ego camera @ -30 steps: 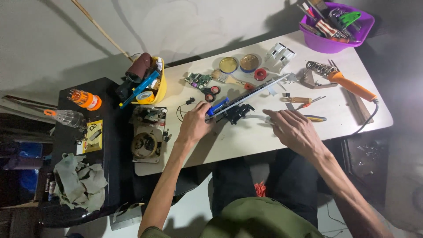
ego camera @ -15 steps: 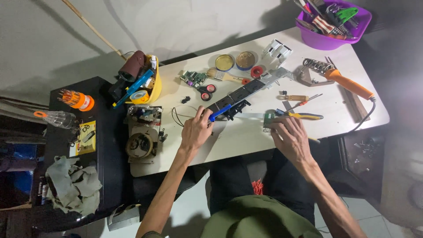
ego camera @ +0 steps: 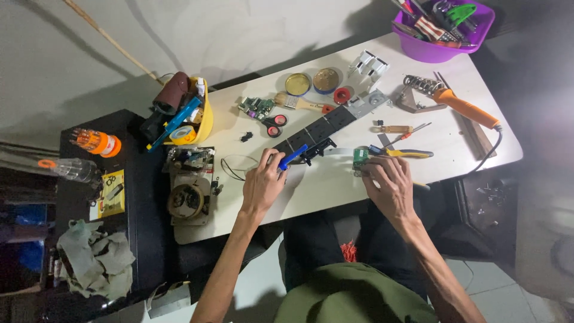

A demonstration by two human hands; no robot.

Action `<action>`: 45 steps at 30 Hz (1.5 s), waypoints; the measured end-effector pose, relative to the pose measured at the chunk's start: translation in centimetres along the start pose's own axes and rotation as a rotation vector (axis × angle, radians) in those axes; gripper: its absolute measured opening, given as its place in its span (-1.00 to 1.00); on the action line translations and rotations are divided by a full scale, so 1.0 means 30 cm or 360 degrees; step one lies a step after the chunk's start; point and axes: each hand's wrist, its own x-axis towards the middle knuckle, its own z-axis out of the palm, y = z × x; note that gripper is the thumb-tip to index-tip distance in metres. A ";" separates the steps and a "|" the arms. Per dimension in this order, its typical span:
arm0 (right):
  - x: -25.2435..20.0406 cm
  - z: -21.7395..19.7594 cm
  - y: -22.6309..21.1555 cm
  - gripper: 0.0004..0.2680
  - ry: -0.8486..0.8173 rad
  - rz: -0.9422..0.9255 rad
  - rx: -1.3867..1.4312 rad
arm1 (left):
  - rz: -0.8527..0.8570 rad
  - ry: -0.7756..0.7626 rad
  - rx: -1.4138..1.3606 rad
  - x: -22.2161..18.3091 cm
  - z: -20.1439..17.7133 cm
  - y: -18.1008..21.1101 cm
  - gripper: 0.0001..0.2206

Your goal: Inspecting and soldering components on a circuit board using a magnifying glass and soldering iron.

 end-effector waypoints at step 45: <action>-0.116 -0.153 0.199 -0.79 -0.0441 0.0350 -0.0013 | -0.1107 0.0016 -0.1395 0.103 0.352 0.465 -0.65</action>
